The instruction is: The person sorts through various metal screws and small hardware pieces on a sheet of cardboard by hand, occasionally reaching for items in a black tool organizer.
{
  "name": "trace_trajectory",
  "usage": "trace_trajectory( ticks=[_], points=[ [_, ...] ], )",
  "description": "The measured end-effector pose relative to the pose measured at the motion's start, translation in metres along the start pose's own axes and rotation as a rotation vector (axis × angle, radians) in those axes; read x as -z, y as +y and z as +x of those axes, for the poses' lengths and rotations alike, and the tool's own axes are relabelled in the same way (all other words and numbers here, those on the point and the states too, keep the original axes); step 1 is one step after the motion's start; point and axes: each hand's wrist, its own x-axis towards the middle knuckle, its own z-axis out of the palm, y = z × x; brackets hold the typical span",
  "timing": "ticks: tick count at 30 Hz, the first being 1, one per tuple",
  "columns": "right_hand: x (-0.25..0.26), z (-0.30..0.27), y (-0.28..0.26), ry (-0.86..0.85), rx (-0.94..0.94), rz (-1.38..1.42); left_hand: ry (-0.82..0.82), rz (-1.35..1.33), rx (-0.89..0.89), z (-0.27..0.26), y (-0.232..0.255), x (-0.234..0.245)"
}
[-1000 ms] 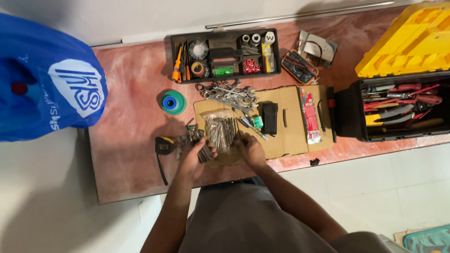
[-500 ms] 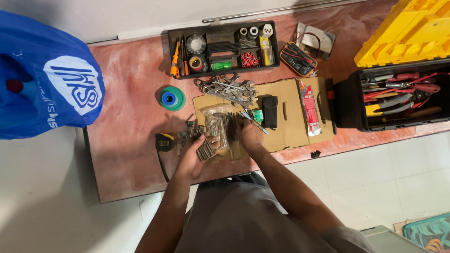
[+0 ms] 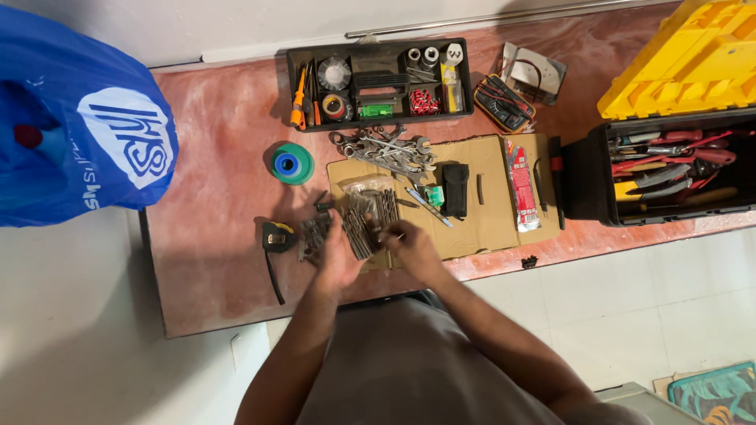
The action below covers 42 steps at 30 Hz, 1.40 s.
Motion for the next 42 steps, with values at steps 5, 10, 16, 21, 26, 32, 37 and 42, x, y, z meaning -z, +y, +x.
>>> trace_trajectory(
  ticks=[5,10,16,21,26,32,37,42],
  points=[
    [-0.012,-0.014,-0.018,-0.035,-0.091,0.036,-0.060,-0.029,0.039,0.003,-0.010,0.002],
    [0.001,0.003,0.014,0.148,0.152,-0.062,0.072,-0.043,0.046,-0.002,-0.006,0.012],
    [0.015,0.052,0.066,0.301,0.166,-0.277,-0.104,-0.028,-0.009,-0.012,0.009,0.020],
    [0.006,0.068,0.077,0.310,0.026,-0.405,0.059,0.035,-0.015,-0.020,0.017,0.022],
    [0.004,0.077,0.088,0.268,-0.057,-0.551,0.058,0.030,-0.001,-0.023,0.020,0.024],
    [-0.003,0.094,0.113,0.240,-0.144,-0.779,0.018,0.055,0.017,-0.015,0.018,0.019],
    [0.004,0.081,0.103,0.203,-0.091,-0.679,0.001,0.090,0.015,-0.003,0.012,0.020],
    [0.014,0.051,0.053,0.163,-0.073,-0.357,-0.021,0.042,0.068,0.007,0.006,0.023]
  ],
)
